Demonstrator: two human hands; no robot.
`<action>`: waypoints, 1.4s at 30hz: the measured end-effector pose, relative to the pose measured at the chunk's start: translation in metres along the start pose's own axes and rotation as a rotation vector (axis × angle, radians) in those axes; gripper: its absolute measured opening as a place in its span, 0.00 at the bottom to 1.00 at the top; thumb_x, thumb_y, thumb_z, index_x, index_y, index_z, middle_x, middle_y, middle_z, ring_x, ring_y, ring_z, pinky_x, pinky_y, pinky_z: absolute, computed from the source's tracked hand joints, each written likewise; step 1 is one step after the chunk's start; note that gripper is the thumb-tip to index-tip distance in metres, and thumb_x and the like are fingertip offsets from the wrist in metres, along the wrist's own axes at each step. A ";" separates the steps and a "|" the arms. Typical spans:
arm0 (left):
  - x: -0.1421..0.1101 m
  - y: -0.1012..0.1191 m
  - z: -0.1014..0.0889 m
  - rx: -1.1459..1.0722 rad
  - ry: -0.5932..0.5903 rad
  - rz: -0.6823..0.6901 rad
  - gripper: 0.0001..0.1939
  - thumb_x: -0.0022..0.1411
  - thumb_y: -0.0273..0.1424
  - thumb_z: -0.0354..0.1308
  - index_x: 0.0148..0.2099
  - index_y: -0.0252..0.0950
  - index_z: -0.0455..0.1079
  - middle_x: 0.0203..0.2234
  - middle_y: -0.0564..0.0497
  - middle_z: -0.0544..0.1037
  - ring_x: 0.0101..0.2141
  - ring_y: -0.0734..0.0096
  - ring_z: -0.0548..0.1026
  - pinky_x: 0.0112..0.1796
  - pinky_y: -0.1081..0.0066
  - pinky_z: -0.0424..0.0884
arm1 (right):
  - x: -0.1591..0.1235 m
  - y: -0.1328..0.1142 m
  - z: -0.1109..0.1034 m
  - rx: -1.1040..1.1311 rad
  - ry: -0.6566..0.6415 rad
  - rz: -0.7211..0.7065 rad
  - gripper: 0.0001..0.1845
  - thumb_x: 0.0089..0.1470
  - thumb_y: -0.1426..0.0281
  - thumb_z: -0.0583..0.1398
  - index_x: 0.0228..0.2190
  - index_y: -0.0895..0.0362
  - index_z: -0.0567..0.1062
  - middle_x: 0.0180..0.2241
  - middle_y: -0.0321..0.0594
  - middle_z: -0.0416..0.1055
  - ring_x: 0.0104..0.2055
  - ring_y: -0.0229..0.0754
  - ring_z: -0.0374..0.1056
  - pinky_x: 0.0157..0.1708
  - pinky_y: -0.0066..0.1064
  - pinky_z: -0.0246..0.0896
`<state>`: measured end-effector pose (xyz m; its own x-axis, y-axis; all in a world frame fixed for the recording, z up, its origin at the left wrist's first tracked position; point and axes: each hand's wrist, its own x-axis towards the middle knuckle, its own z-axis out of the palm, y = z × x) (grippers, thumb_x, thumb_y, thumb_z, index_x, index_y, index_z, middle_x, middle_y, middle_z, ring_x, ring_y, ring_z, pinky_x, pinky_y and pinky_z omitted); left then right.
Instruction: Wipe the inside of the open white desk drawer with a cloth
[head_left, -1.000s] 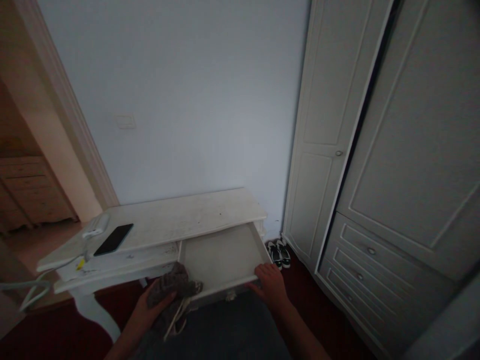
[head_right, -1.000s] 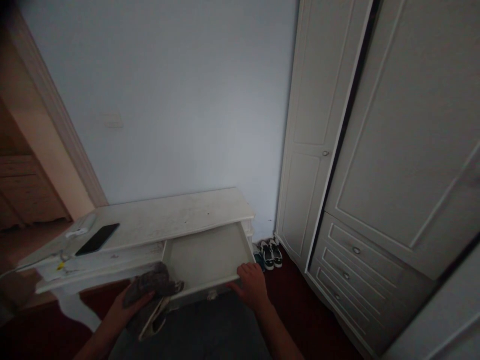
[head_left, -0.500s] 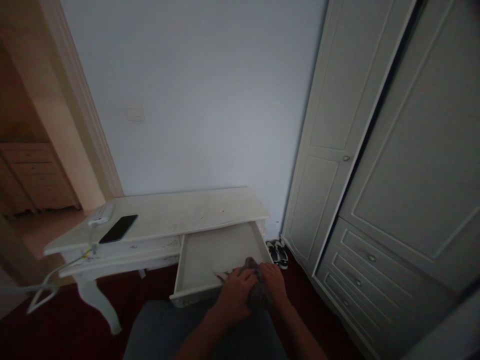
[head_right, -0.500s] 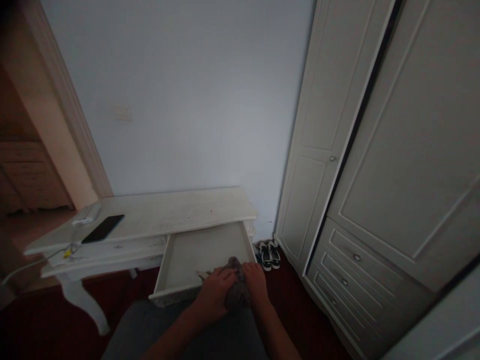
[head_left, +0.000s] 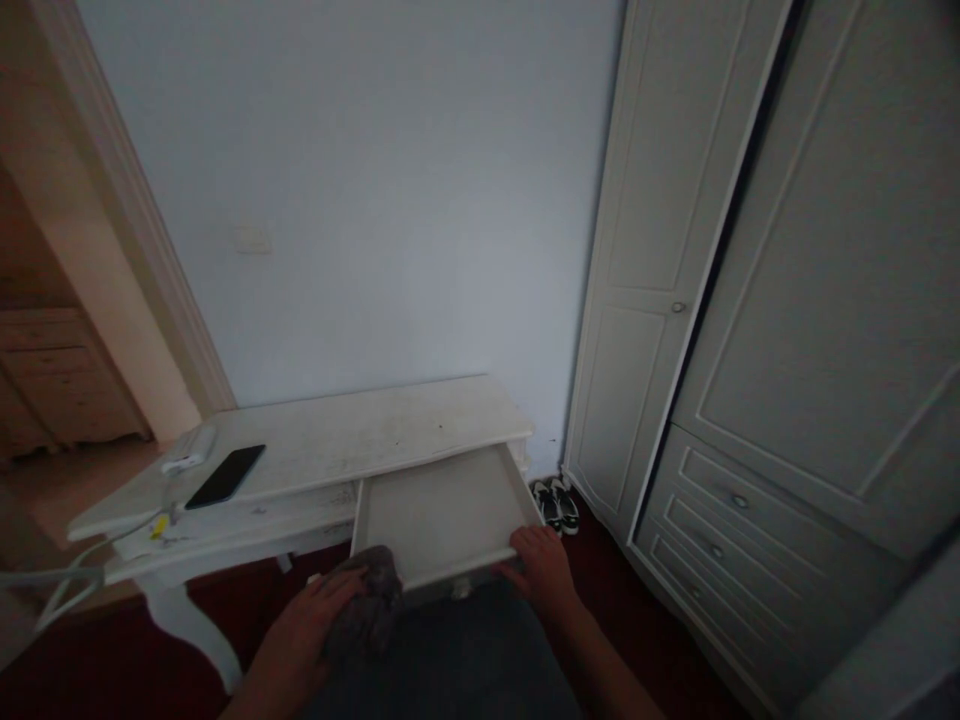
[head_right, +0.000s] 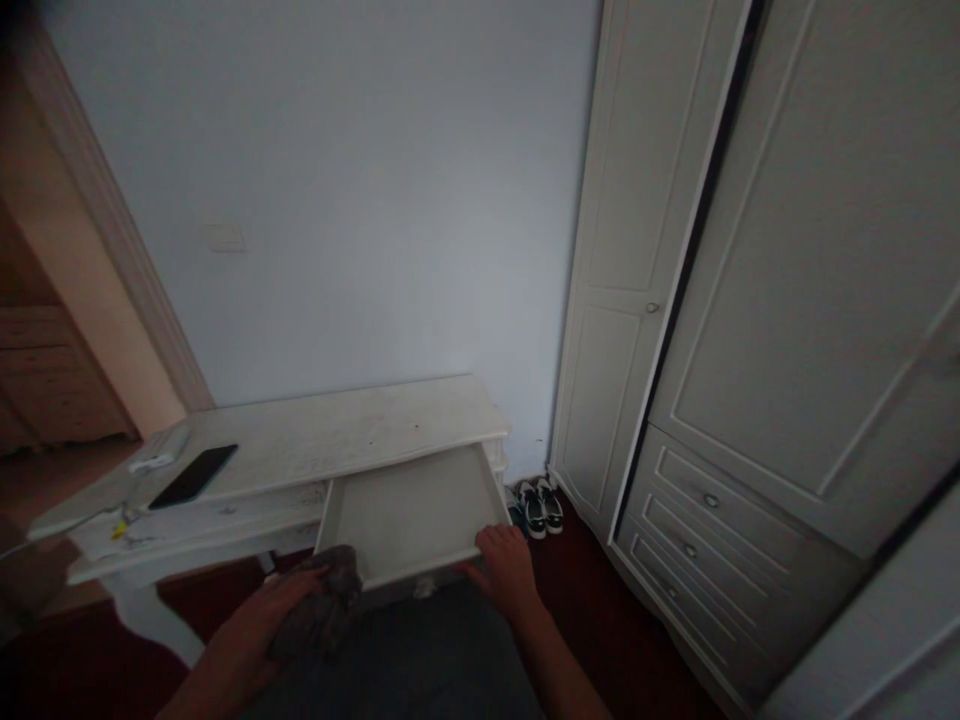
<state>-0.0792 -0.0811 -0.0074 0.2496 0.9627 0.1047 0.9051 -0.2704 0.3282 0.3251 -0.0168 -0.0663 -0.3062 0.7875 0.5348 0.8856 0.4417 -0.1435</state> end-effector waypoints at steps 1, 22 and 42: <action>-0.004 -0.009 -0.002 -0.033 0.019 -0.020 0.30 0.55 0.30 0.60 0.60 0.51 0.73 0.65 0.52 0.75 0.64 0.52 0.71 0.70 0.50 0.56 | 0.000 0.000 0.000 -0.001 -0.009 0.009 0.18 0.64 0.52 0.64 0.35 0.53 0.72 0.37 0.40 0.76 0.42 0.49 0.70 0.45 0.40 0.52; 0.096 0.165 0.040 -0.154 -0.140 0.157 0.28 0.58 0.37 0.61 0.61 0.45 0.70 0.54 0.46 0.81 0.54 0.53 0.77 0.55 0.61 0.69 | -0.002 0.001 0.004 -0.036 -0.003 0.026 0.07 0.59 0.67 0.66 0.33 0.53 0.72 0.35 0.37 0.75 0.40 0.46 0.68 0.43 0.38 0.49; 0.057 0.123 0.019 0.007 -0.001 -0.043 0.28 0.60 0.31 0.56 0.64 0.45 0.70 0.55 0.48 0.81 0.53 0.53 0.74 0.56 0.59 0.65 | -0.001 -0.004 -0.005 -0.022 0.007 -0.007 0.14 0.66 0.56 0.63 0.35 0.53 0.72 0.37 0.39 0.76 0.42 0.48 0.68 0.44 0.39 0.50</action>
<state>0.0526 -0.0590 0.0214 0.2105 0.9735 0.0891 0.9176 -0.2282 0.3255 0.3239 -0.0212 -0.0626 -0.3100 0.7817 0.5412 0.8910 0.4374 -0.1215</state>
